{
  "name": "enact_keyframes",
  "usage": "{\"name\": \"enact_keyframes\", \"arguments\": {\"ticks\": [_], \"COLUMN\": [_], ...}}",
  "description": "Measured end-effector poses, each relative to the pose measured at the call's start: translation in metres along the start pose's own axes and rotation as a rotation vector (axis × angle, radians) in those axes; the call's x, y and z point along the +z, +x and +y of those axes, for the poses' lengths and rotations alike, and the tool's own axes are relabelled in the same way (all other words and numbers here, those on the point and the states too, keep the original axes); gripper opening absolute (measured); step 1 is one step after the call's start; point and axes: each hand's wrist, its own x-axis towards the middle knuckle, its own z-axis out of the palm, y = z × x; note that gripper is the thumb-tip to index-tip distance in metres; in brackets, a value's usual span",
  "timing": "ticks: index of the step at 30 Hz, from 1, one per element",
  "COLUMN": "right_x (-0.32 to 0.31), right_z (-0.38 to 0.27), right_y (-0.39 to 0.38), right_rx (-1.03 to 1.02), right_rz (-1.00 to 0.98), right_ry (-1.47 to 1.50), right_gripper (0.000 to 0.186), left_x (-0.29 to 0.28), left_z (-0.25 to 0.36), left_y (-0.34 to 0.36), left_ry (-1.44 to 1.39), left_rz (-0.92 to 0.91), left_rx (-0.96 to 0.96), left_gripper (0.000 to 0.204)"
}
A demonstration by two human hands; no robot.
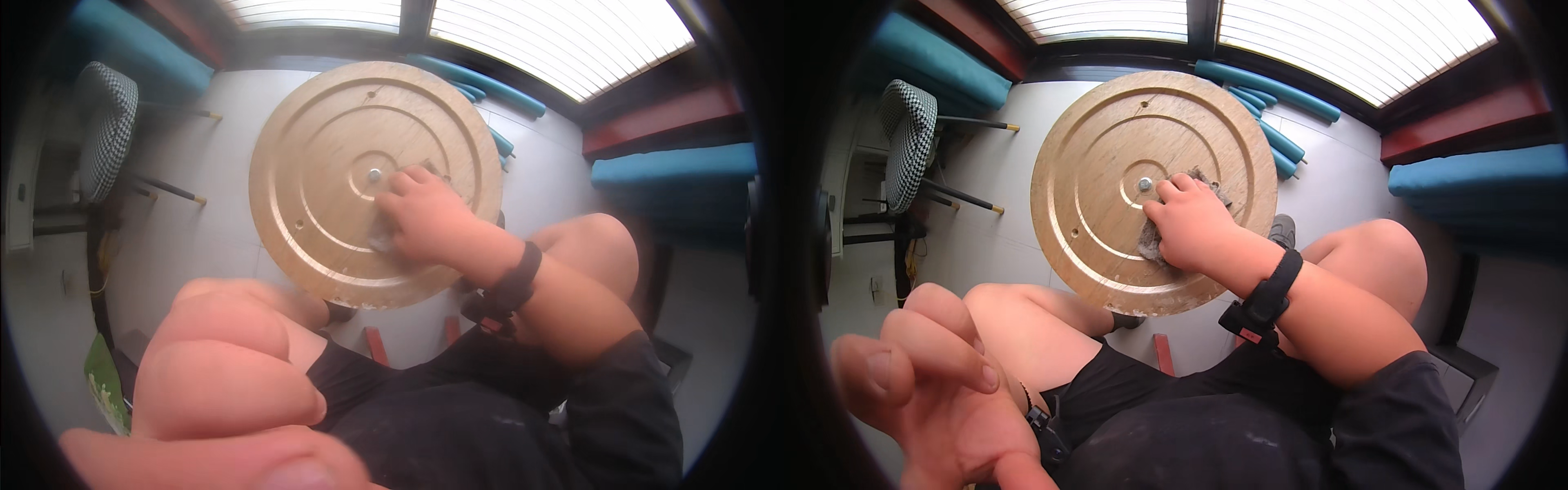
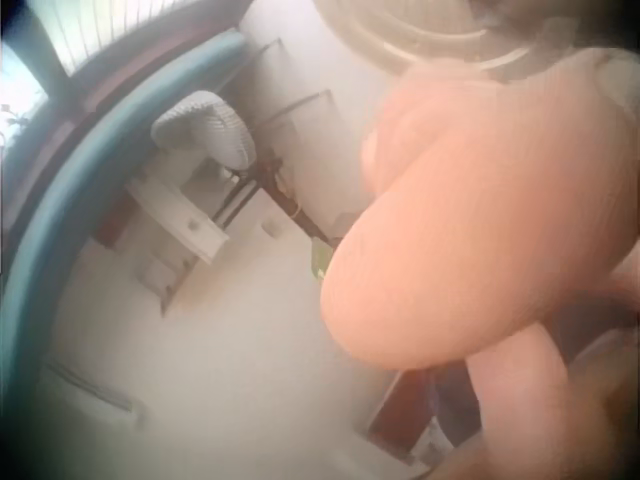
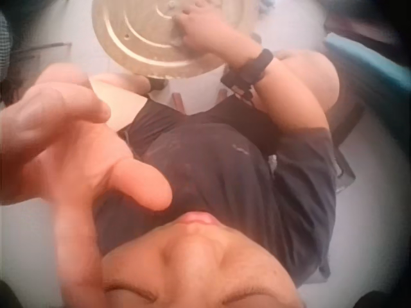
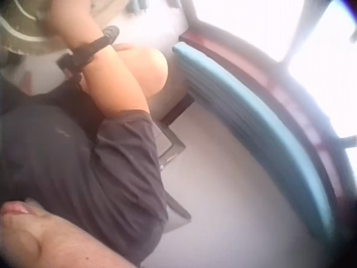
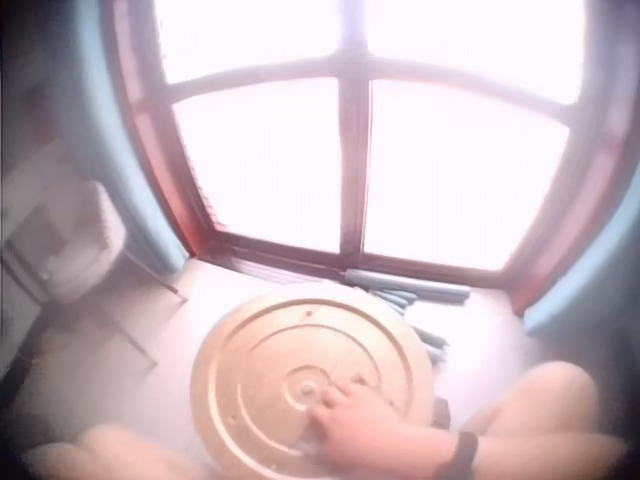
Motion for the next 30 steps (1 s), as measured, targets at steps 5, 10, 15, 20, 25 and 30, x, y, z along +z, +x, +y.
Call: {"name": "enact_keyframes", "arguments": {"ticks": [5,10,15,20,25,30], "right_x": [0.002,-0.001,0.0,-0.002,-0.002,0.002], "right_z": [-0.002,-0.004,0.0,-0.003,0.0,0.0], "right_y": [0.002,0.003,0.0,0.006,0.002,0.002], "right_rx": [-0.011,-0.011,-0.007,0.006,-0.01,-0.033], "right_rz": [-0.004,-0.018,0.02,-0.036,-0.006,0.002], "right_ry": [0.022,0.035,0.045,0.034,0.041,0.026], "right_gripper": [0.041,0.039,0.036,0.037,0.039,0.038], "left_x": [-0.001,-0.005,-0.004,-0.004,0.01,0.001], "left_z": [0.006,0.006,0.0,-0.002,0.001,0.002], "left_y": [-0.006,-0.014,-0.01,-0.014,-0.009,-0.014], "left_ry": [-0.031,-0.061,-0.075,-0.117,-0.193,-0.201], "left_rz": [-0.009,-0.015,-0.034,-0.054,-0.078,-0.076], "left_rx": [-0.018,-0.037,-0.065,-0.094,-0.107,-0.125], "left_gripper": [0.051,0.05,0.048,0.047,0.046,0.045]}}
